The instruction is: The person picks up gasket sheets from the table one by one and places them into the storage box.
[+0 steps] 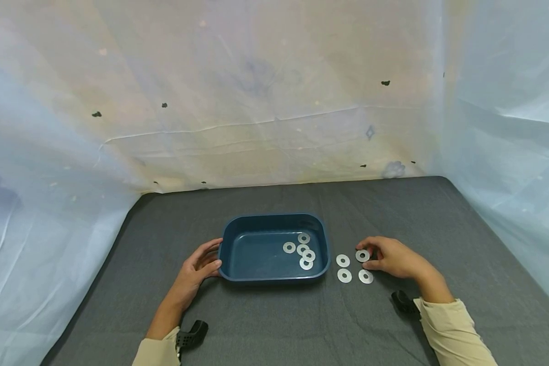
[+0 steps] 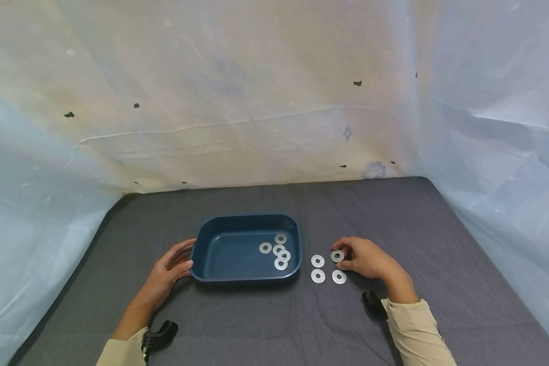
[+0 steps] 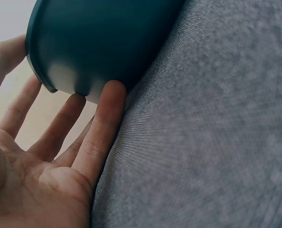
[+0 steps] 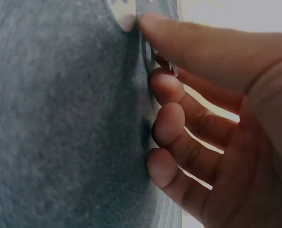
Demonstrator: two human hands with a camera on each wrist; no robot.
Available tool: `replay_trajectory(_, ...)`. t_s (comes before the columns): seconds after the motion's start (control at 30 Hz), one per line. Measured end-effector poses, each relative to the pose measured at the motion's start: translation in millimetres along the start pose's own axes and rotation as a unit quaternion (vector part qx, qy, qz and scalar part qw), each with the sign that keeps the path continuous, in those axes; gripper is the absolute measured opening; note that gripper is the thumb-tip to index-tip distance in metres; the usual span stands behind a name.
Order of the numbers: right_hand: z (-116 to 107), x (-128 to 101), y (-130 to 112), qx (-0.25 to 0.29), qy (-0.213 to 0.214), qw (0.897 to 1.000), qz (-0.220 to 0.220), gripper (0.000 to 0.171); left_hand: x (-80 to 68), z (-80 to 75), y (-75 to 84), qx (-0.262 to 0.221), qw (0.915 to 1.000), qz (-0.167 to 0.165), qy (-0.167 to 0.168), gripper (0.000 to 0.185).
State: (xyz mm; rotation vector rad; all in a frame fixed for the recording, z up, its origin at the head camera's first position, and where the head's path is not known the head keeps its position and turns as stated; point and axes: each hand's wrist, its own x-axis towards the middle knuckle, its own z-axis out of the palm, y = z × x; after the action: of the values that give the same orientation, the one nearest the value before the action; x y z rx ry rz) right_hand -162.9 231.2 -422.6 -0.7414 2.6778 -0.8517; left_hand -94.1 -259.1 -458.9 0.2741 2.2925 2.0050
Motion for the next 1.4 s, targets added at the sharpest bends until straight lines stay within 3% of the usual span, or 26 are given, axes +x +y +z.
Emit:
replay_trajectory(0.27, 0, 1, -1, -0.012, 0.006, 1.0, 0.006, 0.034, 0.0, -0.2, 0.6, 0.002, 1.0, -0.005, 0.003, 0.053)
replay_trajectory(0.77, -3, 2, 0, 0.017, 0.026, 0.999, 0.008, 0.033, 0.4, 1.2, 0.3, 0.002, 0.9999, -0.006, 0.009, 0.053)
replay_trajectory(1.4, -9, -1, -11, 0.018, 0.079, 0.997, 0.013, 0.037, 0.5, 1.0, 0.7, -0.01, 0.9999, -0.009, 0.008, 0.054)
